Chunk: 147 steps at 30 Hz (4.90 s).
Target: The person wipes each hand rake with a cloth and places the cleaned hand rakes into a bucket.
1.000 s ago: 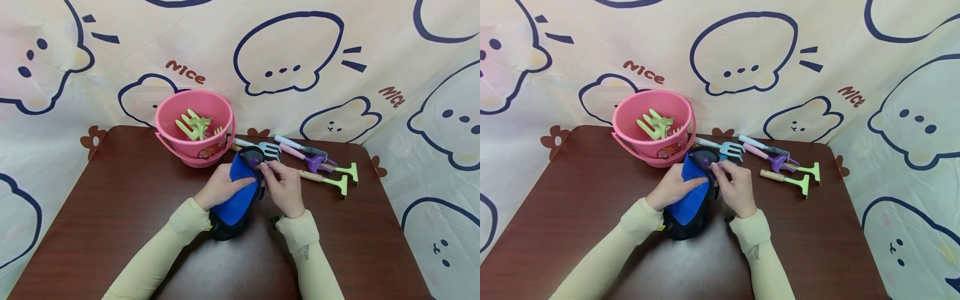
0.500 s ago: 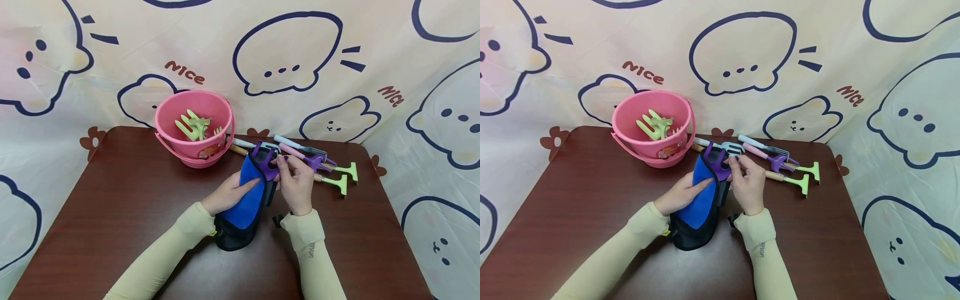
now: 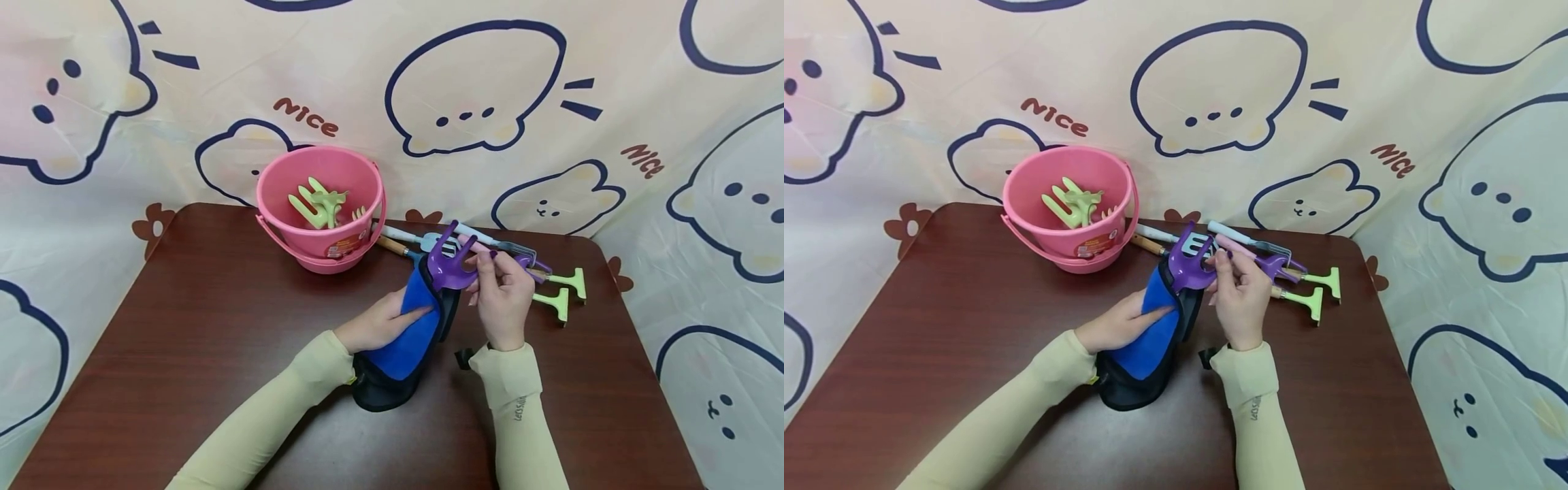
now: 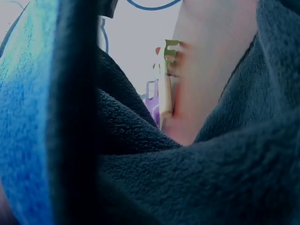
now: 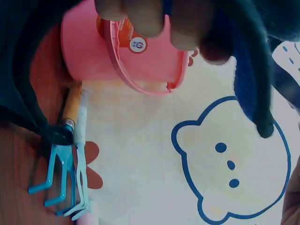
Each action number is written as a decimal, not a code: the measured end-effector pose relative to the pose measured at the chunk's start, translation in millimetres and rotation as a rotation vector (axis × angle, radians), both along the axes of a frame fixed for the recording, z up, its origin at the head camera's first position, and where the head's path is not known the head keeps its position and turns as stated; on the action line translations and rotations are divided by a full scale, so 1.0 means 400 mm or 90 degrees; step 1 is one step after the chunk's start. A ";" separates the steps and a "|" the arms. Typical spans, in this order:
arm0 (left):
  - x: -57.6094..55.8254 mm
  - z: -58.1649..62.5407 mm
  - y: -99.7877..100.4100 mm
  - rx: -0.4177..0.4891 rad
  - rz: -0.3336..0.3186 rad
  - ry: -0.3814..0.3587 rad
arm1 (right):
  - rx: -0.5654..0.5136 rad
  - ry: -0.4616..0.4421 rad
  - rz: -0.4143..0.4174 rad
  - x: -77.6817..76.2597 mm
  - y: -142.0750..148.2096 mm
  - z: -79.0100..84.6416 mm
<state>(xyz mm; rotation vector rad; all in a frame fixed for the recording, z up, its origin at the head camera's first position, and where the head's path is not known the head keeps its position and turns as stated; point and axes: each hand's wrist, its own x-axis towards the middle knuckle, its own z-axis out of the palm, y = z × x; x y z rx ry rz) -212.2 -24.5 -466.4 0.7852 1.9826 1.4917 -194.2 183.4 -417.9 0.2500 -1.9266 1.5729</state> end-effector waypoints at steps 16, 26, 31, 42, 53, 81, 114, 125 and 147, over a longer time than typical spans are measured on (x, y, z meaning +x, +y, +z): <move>-0.018 -0.036 -0.018 -0.107 -0.025 0.014 | -0.077 0.004 -0.044 -0.008 0.051 0.007; -0.019 -0.070 -0.062 -0.148 -0.017 0.100 | -0.167 0.024 -0.075 -0.006 0.107 0.013; -0.018 -0.076 -0.101 -0.230 0.007 0.171 | -0.193 0.040 -0.085 -0.006 0.135 0.022; -0.008 -0.080 -0.120 -0.304 0.027 0.346 | -0.200 -0.028 0.071 -0.023 0.079 -0.004; 0.005 -0.076 -0.112 -0.380 0.045 0.403 | -0.217 0.008 0.204 -0.059 0.012 0.048; -0.002 -0.091 -0.116 -0.345 0.037 0.380 | 0.119 -0.325 0.284 -0.270 -0.251 0.055; -0.005 -0.085 -0.112 -0.351 0.039 0.352 | 0.679 -0.404 0.073 -0.293 -0.146 -0.141; -0.010 -0.087 -0.117 -0.322 0.055 0.298 | 0.341 -0.349 0.104 -0.171 -0.015 -0.065; -0.002 -0.017 -0.162 0.283 0.301 -0.345 | 0.148 -0.175 0.229 -0.056 0.010 -0.047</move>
